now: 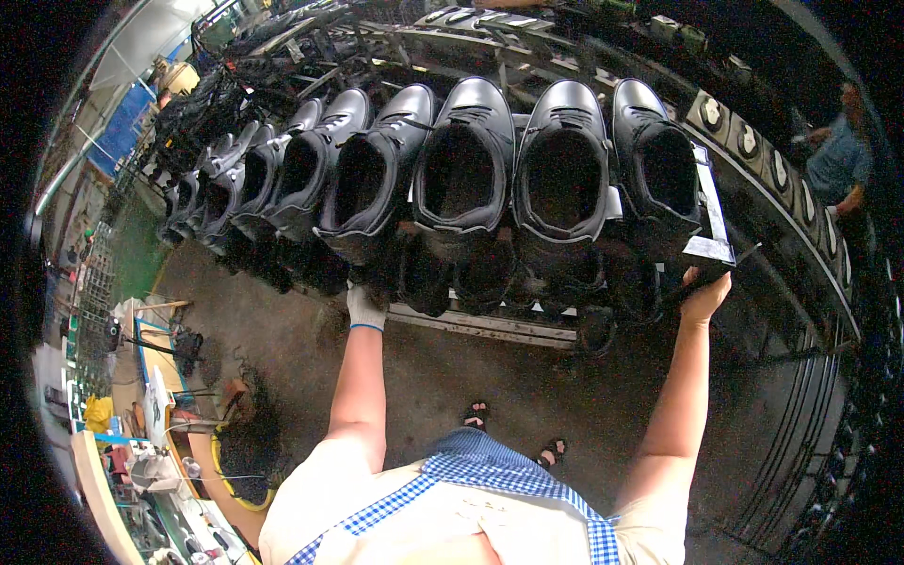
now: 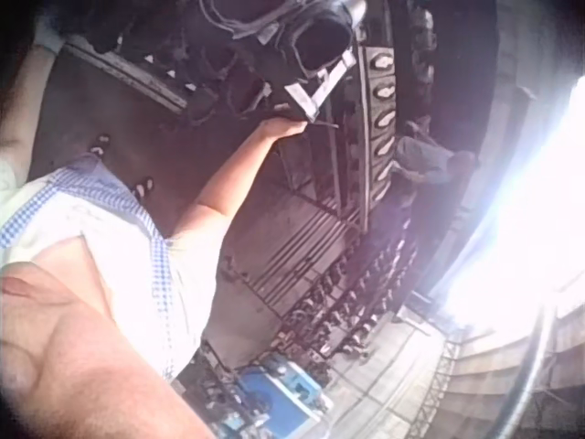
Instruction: The person uses a small metal tool to scrape and clean the seams and edges of black shoes. They pick up shoes from a metal rack, perform the scraping action on various parts of the shoe, and then place them back on the rack. The process is repeated for multiple shoes in a factory setting.
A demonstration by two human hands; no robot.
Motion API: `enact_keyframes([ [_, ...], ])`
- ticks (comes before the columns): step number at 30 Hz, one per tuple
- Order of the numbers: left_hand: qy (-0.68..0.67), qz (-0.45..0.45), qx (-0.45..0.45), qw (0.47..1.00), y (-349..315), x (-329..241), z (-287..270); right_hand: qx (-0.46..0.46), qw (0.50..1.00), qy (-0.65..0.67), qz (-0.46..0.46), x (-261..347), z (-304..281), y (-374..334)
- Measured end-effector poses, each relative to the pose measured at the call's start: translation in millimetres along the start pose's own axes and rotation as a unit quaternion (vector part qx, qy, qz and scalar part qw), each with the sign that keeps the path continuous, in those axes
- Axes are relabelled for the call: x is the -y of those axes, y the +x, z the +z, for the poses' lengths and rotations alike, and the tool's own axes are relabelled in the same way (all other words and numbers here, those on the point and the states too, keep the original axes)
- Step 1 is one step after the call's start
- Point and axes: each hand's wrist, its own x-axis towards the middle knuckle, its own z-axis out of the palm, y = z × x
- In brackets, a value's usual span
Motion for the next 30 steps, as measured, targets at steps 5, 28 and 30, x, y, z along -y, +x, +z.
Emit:
enact_keyframes([
  [5, 0.089, -0.013, -0.033, 0.995, -24, 18, -22, -0.122, 0.991, -0.050, 0.014, 44, -5, -4],
  [28, 0.255, -0.086, -0.051, 0.962, -61, 43, 5, -0.062, 0.992, -0.072, -0.078, 113, -47, 1],
  [30, 0.346, -0.076, -0.007, 0.935, -36, 47, -45, -0.077, 0.992, -0.057, -0.076, 113, -52, -3],
])
